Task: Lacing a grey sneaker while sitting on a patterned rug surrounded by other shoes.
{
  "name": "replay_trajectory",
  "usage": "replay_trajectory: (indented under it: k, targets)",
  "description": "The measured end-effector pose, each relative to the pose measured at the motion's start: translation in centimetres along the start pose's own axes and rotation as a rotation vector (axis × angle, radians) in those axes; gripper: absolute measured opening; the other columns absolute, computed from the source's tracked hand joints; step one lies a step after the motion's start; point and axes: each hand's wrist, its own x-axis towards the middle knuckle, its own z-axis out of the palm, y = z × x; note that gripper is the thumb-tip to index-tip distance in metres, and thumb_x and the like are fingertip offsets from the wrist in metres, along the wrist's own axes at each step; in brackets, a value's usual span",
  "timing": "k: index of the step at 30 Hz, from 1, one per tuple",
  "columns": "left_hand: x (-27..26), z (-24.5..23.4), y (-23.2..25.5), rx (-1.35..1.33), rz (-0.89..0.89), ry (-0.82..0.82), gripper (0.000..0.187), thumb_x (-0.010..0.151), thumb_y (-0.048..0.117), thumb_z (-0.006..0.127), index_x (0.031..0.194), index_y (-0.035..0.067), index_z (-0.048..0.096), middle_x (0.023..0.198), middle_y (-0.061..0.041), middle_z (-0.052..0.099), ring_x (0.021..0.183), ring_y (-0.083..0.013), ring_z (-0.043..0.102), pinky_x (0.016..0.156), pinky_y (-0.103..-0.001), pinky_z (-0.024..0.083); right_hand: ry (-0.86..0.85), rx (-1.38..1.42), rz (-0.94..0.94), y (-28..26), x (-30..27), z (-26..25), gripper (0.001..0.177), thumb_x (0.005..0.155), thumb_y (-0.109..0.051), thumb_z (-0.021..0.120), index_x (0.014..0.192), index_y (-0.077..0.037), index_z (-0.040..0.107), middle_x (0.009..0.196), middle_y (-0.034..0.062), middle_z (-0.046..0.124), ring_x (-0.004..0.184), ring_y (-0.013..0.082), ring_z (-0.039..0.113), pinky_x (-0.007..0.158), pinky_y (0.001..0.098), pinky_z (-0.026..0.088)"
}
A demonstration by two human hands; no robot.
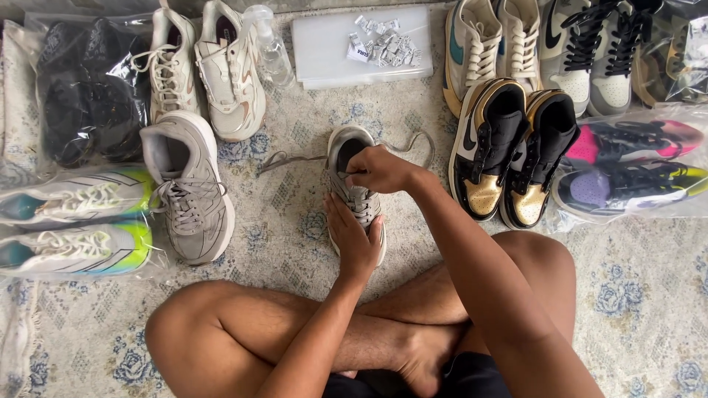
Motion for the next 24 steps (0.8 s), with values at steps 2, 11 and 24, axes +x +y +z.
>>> replay_trajectory:
  k: [2,11,24]
  targets:
    - [-0.3,-1.0,0.6,-0.052,-0.02,-0.034,0.102,0.095,0.039,0.064,0.161,-0.007,0.003,0.165,-0.033,0.006,0.153,-0.0506,0.009,0.121,-0.058,0.013,0.015,0.044,0.002,-0.1,-0.3,0.0,0.016,0.097,-0.026,0.068,0.1,-0.014,0.078,0.09,0.0065,0.079,0.1,0.0295,0.074,0.106,0.0459,0.045]
    - [-0.6,-1.1,0.3,-0.1,-0.021,-0.029,0.102,0.093,0.045,0.066,0.162,-0.002,0.008,0.167,-0.028,0.007,0.154,-0.0464,0.011,0.122,-0.057,0.011,-0.033,-0.284,-0.03,-1.6,-1.8,-0.2,0.043,0.08,-0.044,0.072,0.11,-0.014,0.072,0.095,0.0148,0.078,0.107,0.034,0.072,0.119,0.0434,0.03]
    - [-0.5,-2.0,0.8,-0.163,-0.06,-0.064,0.102,0.09,0.041,0.069,0.163,0.002,0.009,0.167,-0.026,0.009,0.154,-0.0452,0.014,0.12,-0.063,0.015,0.35,-0.191,-0.106,-1.0,-2.1,4.0,0.029,0.102,-0.033,0.06,0.096,-0.009,0.074,0.082,0.0097,0.075,0.093,0.0261,0.074,0.116,0.0463,0.031]
